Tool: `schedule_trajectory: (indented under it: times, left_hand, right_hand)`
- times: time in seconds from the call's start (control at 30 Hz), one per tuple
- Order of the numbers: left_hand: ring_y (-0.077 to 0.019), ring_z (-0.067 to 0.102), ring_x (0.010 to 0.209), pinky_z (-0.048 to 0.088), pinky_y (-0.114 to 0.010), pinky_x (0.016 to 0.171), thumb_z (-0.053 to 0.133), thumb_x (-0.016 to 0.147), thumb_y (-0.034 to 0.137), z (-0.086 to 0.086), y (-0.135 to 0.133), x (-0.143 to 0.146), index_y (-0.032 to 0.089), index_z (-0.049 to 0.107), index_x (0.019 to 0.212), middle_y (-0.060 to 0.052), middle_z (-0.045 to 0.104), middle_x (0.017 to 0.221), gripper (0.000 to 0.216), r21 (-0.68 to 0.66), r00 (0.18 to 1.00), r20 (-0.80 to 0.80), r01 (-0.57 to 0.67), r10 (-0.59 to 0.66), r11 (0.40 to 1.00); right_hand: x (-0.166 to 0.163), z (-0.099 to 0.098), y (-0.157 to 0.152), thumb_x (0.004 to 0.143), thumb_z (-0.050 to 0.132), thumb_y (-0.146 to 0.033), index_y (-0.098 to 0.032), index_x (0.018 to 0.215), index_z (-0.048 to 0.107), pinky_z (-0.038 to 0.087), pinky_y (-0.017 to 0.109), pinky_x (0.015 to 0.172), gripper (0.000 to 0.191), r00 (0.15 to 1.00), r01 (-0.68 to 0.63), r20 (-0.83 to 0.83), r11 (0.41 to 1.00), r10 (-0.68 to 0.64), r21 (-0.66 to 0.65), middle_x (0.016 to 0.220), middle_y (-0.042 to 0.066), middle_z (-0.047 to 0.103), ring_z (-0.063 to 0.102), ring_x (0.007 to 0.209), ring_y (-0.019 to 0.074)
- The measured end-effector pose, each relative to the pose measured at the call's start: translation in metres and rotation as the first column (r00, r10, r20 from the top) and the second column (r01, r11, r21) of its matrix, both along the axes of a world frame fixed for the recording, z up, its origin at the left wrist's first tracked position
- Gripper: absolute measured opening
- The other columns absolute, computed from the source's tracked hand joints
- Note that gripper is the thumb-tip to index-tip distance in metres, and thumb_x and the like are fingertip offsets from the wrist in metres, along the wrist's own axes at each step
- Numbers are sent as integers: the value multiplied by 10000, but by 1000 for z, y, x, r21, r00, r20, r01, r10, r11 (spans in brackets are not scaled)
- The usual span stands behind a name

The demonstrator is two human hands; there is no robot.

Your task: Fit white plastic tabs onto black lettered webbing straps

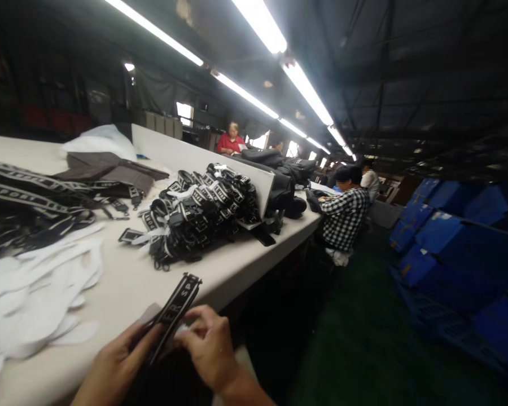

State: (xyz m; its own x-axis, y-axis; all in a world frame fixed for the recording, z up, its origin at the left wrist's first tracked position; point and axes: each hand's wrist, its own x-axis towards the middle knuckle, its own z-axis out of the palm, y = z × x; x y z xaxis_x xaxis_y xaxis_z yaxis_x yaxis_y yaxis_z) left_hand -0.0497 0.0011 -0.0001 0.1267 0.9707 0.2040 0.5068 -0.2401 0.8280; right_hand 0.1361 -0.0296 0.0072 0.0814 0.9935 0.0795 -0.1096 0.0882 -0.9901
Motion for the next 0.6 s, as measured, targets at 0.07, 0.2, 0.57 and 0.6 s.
schedule_trajectory:
  times: [0.07, 0.2, 0.57, 0.6]
  left_hand:
    - [-280, 695, 907, 555, -267, 823, 610, 767, 678, 15, -10, 9, 152, 728, 967, -79, 742, 953, 574, -120, 998, 47, 41, -36, 992]
    - [-274, 666, 882, 532, -315, 862, 612, 816, 553, 37, -20, 19, 125, 711, 936, -68, 718, 843, 455, -258, 973, 195, 172, -123, 951]
    - [-324, 634, 1030, 485, -356, 942, 621, 858, 471, 0, -22, 27, 90, 718, 1054, -88, 725, 1057, 439, -322, 923, 264, 358, -281, 876]
    - [-327, 633, 1033, 483, -356, 944, 622, 857, 479, -4, -22, 30, 88, 717, 1050, -89, 724, 1061, 446, -332, 920, 263, 370, -292, 868]
  right_hand:
    - [7, 2, -7, 670, 835, -382, -139, 799, 691, 427, 190, 508, 311, 995, -66, -83, 997, 61, -50, 625, 32, 674, 615, 550, 137]
    - [24, 5, -6, 750, 771, -431, -112, 876, 707, 228, 163, 352, 349, 941, -290, -208, 953, 267, -89, 811, 90, 738, 406, 394, 36]
    - [37, -19, -16, 952, 598, -277, -218, 952, 783, 507, 273, 790, 195, 854, -213, 519, 934, 35, 287, 910, 63, 724, 650, 791, 158]
    - [39, -20, -16, 960, 582, -260, -227, 948, 786, 494, 281, 839, 207, 817, -209, 576, 918, -25, 337, 984, 73, 714, 645, 833, 158]
